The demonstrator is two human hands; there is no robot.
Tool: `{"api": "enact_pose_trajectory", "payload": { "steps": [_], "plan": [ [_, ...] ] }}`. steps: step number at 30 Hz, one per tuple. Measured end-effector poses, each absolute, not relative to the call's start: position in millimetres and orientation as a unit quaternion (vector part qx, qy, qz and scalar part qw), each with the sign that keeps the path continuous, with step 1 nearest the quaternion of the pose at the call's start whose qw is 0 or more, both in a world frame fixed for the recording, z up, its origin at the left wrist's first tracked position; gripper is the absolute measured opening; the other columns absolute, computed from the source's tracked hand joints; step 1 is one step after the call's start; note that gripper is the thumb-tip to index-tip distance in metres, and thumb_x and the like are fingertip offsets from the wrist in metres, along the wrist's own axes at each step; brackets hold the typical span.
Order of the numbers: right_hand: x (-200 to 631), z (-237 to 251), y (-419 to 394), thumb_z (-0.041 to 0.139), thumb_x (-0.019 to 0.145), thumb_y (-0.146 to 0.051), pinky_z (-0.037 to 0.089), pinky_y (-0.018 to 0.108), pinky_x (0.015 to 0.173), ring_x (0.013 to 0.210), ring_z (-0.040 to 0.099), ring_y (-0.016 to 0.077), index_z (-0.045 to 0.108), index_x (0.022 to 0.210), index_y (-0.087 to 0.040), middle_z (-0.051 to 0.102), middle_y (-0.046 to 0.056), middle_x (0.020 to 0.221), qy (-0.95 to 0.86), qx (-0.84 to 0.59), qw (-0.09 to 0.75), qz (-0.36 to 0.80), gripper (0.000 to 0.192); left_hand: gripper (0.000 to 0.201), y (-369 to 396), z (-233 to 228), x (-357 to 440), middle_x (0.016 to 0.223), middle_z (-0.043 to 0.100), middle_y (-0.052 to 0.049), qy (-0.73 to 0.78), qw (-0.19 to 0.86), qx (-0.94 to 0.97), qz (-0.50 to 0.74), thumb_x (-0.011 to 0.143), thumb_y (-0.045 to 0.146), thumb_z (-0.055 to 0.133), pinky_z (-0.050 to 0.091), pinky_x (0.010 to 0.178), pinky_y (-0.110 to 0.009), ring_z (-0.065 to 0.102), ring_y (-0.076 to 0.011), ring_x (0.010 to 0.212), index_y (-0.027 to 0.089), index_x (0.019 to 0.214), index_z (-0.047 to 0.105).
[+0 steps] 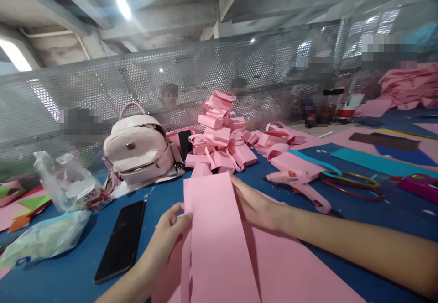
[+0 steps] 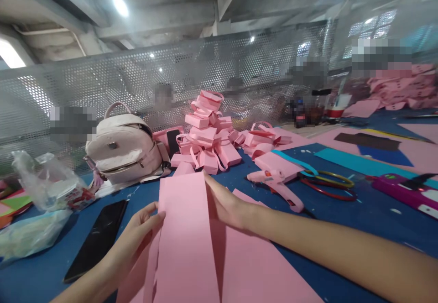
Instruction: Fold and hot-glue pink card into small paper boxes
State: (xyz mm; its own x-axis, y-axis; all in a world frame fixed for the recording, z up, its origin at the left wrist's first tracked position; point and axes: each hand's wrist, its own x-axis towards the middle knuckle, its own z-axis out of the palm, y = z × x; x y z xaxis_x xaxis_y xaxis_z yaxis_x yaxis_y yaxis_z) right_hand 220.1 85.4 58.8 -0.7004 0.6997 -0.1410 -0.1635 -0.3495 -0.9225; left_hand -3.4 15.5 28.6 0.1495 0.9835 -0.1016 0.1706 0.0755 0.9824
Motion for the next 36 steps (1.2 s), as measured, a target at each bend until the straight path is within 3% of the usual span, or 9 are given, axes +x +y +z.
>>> {"api": "enact_pose_trajectory", "payload": {
  "steps": [4,8,16,21,25,27,30,32,36],
  "plan": [
    [223.0,57.3,81.8,0.063,0.082,-0.070,0.044,0.048,0.106,0.113,0.066,0.0314,0.070,0.116,-0.014,0.073,0.013,0.116,-0.525,-0.221,0.249,0.783,0.066,0.055,11.5,20.5,3.7,0.059,0.052,0.005,0.499,0.536,0.531,0.425,0.085,0.067,0.064,0.036,0.053,-0.022,0.050,-0.0117,0.052,0.017,0.108,0.060],
    [223.1,49.7,75.7,0.087,0.068,-0.043,0.050,0.045,0.101,0.118,0.064,0.0320,0.067,0.125,-0.018,0.073,0.011,0.121,-0.620,-0.255,0.246,0.700,0.065,0.060,1.5,14.4,15.5,0.056,0.050,0.007,0.482,0.548,0.528,0.433,0.084,0.063,0.070,0.034,0.053,-0.020,0.045,-0.0095,0.050,0.015,0.120,0.060],
    [218.4,36.2,78.8,0.081,0.068,-0.029,0.055,0.045,0.094,0.111,0.068,0.0322,0.065,0.124,-0.018,0.074,0.009,0.117,-0.655,-0.323,0.283,0.622,0.060,0.065,5.5,14.5,15.2,0.061,0.058,0.002,0.487,0.555,0.548,0.392,0.081,0.065,0.068,0.048,0.060,-0.026,0.059,-0.0145,0.055,0.012,0.118,0.058],
    [222.3,35.7,80.3,0.070,0.073,-0.020,0.054,0.044,0.094,0.113,0.065,0.0294,0.054,0.134,-0.021,0.068,0.009,0.124,-0.719,-0.377,0.263,0.521,0.063,0.035,10.5,19.4,8.4,0.064,0.065,-0.004,0.529,0.489,0.594,0.358,0.089,0.047,0.058,0.042,0.055,-0.026,0.061,-0.0174,0.055,0.013,0.096,0.063],
    [225.1,29.5,80.6,0.069,0.074,-0.011,0.047,0.046,0.103,0.125,0.056,0.0279,0.037,0.149,-0.028,0.054,0.010,0.141,-0.829,-0.389,0.272,0.294,0.083,0.012,10.7,22.1,3.3,0.066,0.063,-0.001,0.578,0.382,0.635,0.342,0.083,0.023,0.062,0.034,0.060,-0.026,0.055,-0.0170,0.064,0.016,0.074,0.065],
    [226.3,25.5,80.7,0.068,0.082,-0.008,0.042,0.045,0.106,0.128,0.051,0.0260,0.044,0.145,-0.032,0.052,0.008,0.142,-0.895,-0.309,0.291,0.138,0.072,0.011,10.7,23.6,2.1,0.071,0.066,-0.001,0.589,0.355,0.646,0.330,0.082,0.017,0.059,0.035,0.064,-0.027,0.057,-0.0189,0.070,0.017,0.074,0.067],
    [227.1,20.7,80.8,0.056,0.098,-0.010,0.040,0.041,0.101,0.115,0.054,0.0216,0.067,0.113,-0.027,0.064,0.004,0.123,-0.947,-0.157,0.278,-0.036,0.025,0.015,10.9,26.0,1.6,0.083,0.071,-0.001,0.597,0.312,0.678,0.295,0.083,0.014,0.056,0.038,0.073,-0.031,0.061,-0.0219,0.079,0.019,0.081,0.070],
    [226.9,18.7,81.3,0.053,0.101,-0.011,0.042,0.035,0.089,0.098,0.056,0.0179,0.070,0.104,-0.024,0.068,0.002,0.105,-0.959,-0.099,0.252,-0.083,0.021,0.012,10.8,26.7,1.4,0.088,0.072,-0.001,0.599,0.276,0.705,0.260,0.083,0.015,0.058,0.037,0.082,-0.035,0.063,-0.0237,0.084,0.021,0.083,0.070],
    [225.4,17.1,84.4,0.054,0.101,-0.012,0.039,0.030,0.067,0.080,0.053,0.0151,0.067,0.113,-0.022,0.068,0.000,0.093,-0.972,-0.069,0.206,-0.085,0.020,0.003,10.3,23.2,1.5,0.095,0.070,-0.003,0.613,0.237,0.719,0.228,0.081,0.019,0.067,0.034,0.090,-0.042,0.062,-0.0269,0.093,0.020,0.083,0.067]
  ]
}}
